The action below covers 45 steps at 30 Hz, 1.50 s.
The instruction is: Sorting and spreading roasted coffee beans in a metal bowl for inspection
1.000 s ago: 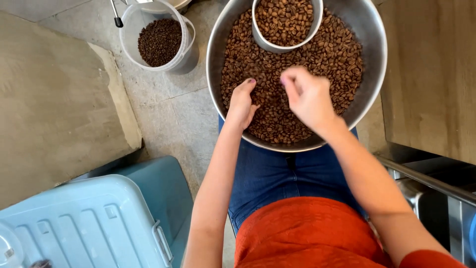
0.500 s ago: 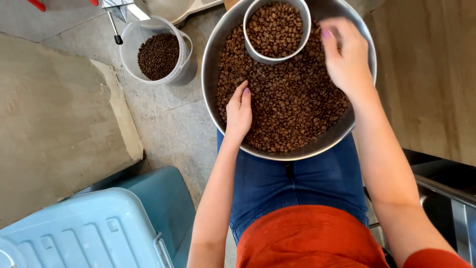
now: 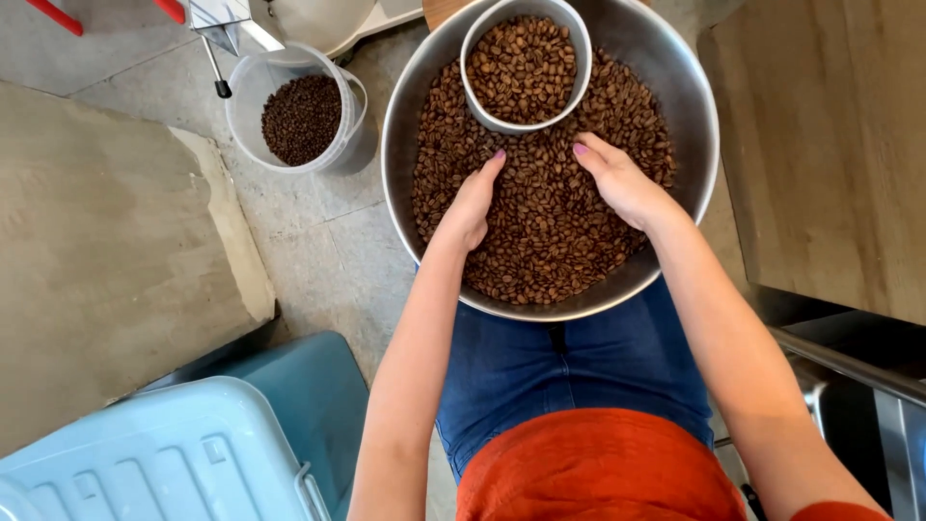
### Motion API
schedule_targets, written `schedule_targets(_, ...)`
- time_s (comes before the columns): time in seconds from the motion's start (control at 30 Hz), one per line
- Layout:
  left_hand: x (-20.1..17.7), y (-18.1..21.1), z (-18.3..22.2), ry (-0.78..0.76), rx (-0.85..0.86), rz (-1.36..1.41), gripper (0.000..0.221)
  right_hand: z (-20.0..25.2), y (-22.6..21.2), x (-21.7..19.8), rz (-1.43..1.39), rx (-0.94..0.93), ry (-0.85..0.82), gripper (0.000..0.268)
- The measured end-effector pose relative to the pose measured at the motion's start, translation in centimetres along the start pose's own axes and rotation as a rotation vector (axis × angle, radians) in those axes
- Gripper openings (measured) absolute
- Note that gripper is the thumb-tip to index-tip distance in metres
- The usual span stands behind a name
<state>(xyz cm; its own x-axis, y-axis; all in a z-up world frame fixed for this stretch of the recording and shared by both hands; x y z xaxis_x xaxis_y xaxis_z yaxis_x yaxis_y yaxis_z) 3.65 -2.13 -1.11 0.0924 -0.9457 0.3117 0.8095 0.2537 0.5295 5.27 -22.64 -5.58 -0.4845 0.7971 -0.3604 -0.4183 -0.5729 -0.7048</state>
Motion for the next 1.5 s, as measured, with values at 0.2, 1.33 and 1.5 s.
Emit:
schedule_targets(0.2,1.9,2.8,4.7,0.014,-0.058,0.181,0.095,1.1,0.2,0.7,-0.033,-0.358,0.104,0.038)
schedule_targets(1.33,1.2,1.5,4.0,0.048,-0.069,0.277,0.091,4.0,-2.4,5.6,0.063,-0.325,0.499,0.009)
schedule_targets(1.5,0.9,1.6,4.0,0.055,-0.070,0.284,0.090,4.8,-1.6,6.0,0.111,-0.318,0.474,0.004)
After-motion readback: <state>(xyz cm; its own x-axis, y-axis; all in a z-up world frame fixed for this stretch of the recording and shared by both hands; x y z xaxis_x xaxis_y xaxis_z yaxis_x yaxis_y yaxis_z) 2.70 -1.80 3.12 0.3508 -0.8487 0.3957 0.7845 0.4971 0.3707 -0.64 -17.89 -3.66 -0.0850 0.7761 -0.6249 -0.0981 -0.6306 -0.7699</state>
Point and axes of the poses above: each hand's wrist, its own z-axis away from the middle knuckle, its own x-axis out of the palm, y = z × x, the point moved 1 cm from there along -z, towards the middle knuckle, and after that the axes turned 9 degrees about z, right-handed, at the moved point
